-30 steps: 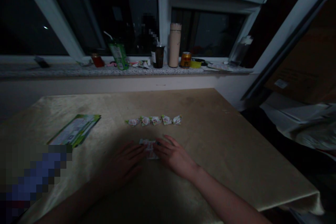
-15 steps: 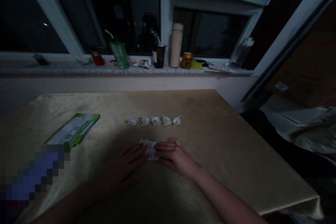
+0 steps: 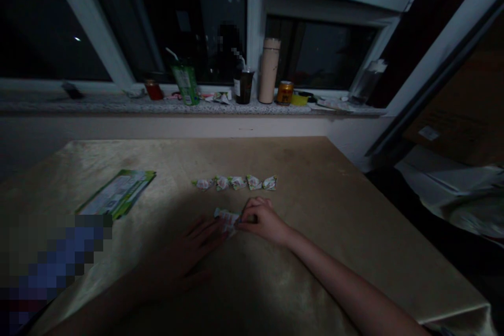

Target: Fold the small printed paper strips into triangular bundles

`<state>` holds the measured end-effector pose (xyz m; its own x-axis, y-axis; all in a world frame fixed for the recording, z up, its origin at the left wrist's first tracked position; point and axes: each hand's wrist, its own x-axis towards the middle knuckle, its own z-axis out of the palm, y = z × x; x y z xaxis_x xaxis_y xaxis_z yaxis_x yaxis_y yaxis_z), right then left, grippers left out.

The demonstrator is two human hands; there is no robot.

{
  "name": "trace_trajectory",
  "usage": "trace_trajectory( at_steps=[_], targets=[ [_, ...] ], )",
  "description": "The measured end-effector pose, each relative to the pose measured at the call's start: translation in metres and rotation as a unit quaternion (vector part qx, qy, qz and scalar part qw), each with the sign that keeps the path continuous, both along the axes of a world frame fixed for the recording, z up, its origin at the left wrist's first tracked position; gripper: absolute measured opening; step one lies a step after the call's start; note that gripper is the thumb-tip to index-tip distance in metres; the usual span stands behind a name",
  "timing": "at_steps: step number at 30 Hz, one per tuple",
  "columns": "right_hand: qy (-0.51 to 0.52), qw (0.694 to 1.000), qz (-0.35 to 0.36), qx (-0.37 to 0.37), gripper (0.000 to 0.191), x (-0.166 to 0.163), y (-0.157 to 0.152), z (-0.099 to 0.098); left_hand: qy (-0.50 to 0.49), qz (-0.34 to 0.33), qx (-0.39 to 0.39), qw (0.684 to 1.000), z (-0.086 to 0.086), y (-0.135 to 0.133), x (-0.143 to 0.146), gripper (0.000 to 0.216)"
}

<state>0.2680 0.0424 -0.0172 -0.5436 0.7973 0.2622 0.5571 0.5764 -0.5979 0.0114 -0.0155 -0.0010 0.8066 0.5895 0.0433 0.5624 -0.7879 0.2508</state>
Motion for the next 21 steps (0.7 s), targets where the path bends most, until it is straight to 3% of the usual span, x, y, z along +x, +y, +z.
trace_trajectory(
  at_steps=[4, 9, 21],
  targets=[
    [-0.056, 0.997, -0.055, -0.005, 0.021, -0.01, 0.003, -0.001, -0.005, 0.002, -0.003, 1.0, 0.002, -0.002, 0.001, 0.07],
    [-0.049, 0.994, -0.099, -0.003, 0.028, -0.017, 0.0, -0.009, -0.01, 0.003, 0.002, 1.0, 0.004, -0.004, 0.002, 0.071],
    [-0.04, 0.991, -0.125, 0.01, 0.031, -0.021, -0.002, -0.013, -0.01, 0.012, -0.001, 1.0, 0.003, -0.005, 0.006, 0.075]
  ],
)
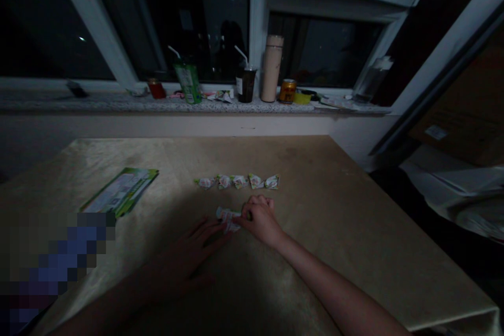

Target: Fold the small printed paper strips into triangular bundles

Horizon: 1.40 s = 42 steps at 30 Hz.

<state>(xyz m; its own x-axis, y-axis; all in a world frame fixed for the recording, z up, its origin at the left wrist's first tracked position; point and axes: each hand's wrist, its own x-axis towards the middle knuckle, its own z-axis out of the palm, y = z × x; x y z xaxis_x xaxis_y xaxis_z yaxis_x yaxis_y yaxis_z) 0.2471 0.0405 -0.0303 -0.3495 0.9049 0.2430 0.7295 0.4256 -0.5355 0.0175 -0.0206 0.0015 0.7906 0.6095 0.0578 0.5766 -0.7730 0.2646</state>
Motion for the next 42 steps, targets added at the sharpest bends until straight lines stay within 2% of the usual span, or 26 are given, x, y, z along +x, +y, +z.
trace_trajectory(
  at_steps=[17, 30, 38, 42],
  targets=[
    [-0.007, 1.0, -0.009, -0.001, 0.03, -0.002, -0.001, 0.001, 0.002, -0.003, -0.021, 1.0, 0.0, 0.003, -0.008, 0.073],
    [-0.011, 1.0, -0.009, 0.001, 0.028, -0.002, 0.0, 0.0, 0.012, -0.006, 0.01, 1.0, -0.002, 0.0, 0.0, 0.073],
    [-0.018, 1.0, -0.007, 0.01, 0.031, -0.002, 0.0, 0.0, 0.019, -0.015, -0.029, 0.999, -0.002, -0.001, 0.001, 0.08],
    [-0.008, 0.999, -0.018, 0.027, 0.026, -0.002, -0.001, 0.0, 0.006, -0.01, -0.053, 0.999, -0.001, -0.002, 0.002, 0.082]
  ],
)
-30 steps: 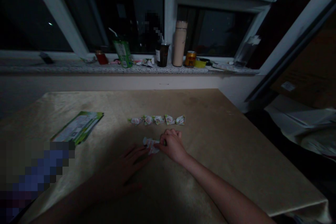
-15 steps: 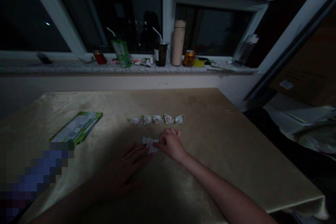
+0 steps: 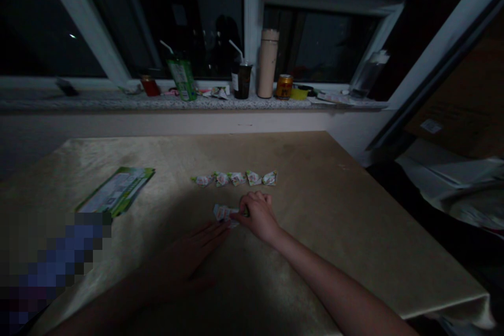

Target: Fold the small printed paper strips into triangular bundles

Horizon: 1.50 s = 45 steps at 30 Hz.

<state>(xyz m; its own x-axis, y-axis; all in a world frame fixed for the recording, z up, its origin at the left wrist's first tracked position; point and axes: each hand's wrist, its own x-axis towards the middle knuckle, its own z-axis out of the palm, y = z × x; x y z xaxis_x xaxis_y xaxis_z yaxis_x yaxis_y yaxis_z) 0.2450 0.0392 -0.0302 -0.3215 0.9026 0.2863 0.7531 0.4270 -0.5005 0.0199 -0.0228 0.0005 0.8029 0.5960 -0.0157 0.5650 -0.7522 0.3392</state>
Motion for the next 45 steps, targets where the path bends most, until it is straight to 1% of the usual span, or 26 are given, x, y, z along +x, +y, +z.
trace_trajectory(
  at_steps=[3, 4, 5, 8, 10, 12, 14, 16, 21, 29, 33, 39, 45],
  targets=[
    [0.012, 0.999, 0.022, 0.035, 0.016, 0.004, -0.003, 0.007, -0.012, 0.004, -0.005, 1.0, 0.0, -0.001, 0.001, 0.084],
    [0.011, 0.997, 0.05, 0.054, 0.012, 0.006, -0.005, 0.01, -0.015, 0.006, -0.005, 1.0, 0.0, -0.001, 0.001, 0.084],
    [0.001, 0.993, 0.084, 0.079, 0.012, 0.009, -0.008, 0.013, -0.017, 0.008, -0.005, 1.0, 0.0, -0.001, 0.001, 0.084],
    [-0.039, 0.967, 0.217, 0.131, 0.022, 0.017, -0.019, 0.02, -0.016, 0.01, 0.0, 1.0, -0.003, -0.001, 0.0, 0.086],
    [-0.067, 0.953, 0.255, 0.152, 0.026, 0.021, -0.03, 0.02, -0.013, 0.008, 0.004, 1.0, -0.005, -0.001, 0.0, 0.085],
    [-0.088, 0.953, 0.247, 0.149, 0.032, 0.022, -0.041, 0.018, -0.012, 0.009, 0.003, 1.0, -0.006, -0.001, -0.001, 0.084],
    [-0.105, 0.958, 0.232, 0.13, 0.04, 0.023, -0.05, 0.014, -0.016, 0.012, 0.003, 1.0, -0.007, -0.001, -0.001, 0.083],
    [-0.109, 0.962, 0.224, 0.113, 0.043, 0.023, -0.056, 0.01, -0.021, 0.011, 0.005, 1.0, -0.007, -0.001, -0.001, 0.082],
    [-0.076, 0.969, 0.221, 0.082, 0.043, 0.024, -0.056, 0.006, -0.026, 0.008, -0.002, 1.0, -0.007, -0.002, -0.001, 0.083],
    [-0.032, 0.972, 0.231, 0.033, 0.042, 0.024, -0.054, 0.015, -0.019, 0.01, 0.005, 1.0, -0.008, -0.002, -0.001, 0.085],
    [-0.028, 0.975, 0.219, 0.038, 0.04, 0.023, -0.054, 0.014, -0.015, 0.009, 0.011, 1.0, -0.01, -0.001, -0.002, 0.084],
    [-0.045, 0.974, 0.209, 0.07, 0.038, 0.022, -0.055, 0.007, -0.003, 0.018, 0.01, 1.0, -0.007, -0.003, 0.003, 0.086],
    [-0.079, 0.973, 0.191, 0.099, 0.042, 0.02, -0.059, 0.009, 0.0, 0.031, 0.028, 0.999, -0.008, -0.006, 0.007, 0.086]
  ],
)
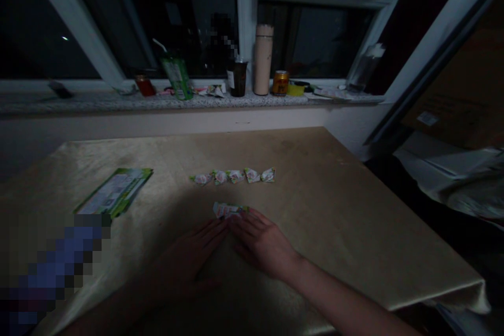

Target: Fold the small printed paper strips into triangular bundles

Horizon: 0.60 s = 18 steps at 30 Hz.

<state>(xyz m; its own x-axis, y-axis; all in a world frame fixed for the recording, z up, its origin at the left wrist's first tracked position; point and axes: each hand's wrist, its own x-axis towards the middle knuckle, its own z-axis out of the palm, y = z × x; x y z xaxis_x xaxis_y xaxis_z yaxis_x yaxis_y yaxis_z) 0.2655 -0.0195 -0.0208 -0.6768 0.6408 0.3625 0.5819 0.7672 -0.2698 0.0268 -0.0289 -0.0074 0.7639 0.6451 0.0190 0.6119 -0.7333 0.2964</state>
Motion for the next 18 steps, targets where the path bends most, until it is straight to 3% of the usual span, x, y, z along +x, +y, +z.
trace_trajectory(
  at_steps=[13, 18],
  targets=[
    [0.043, 0.995, 0.012, -0.092, 0.04, 0.0053, 0.0072, 0.0014, 0.003, 0.003, -0.003, 1.0, 0.0042, -0.0009, 0.0032, 0.083],
    [0.043, 0.996, 0.005, -0.079, 0.041, 0.0052, 0.0056, 0.0001, -0.001, 0.007, -0.012, 1.0, 0.0045, -0.0016, 0.002, 0.081]
  ],
)
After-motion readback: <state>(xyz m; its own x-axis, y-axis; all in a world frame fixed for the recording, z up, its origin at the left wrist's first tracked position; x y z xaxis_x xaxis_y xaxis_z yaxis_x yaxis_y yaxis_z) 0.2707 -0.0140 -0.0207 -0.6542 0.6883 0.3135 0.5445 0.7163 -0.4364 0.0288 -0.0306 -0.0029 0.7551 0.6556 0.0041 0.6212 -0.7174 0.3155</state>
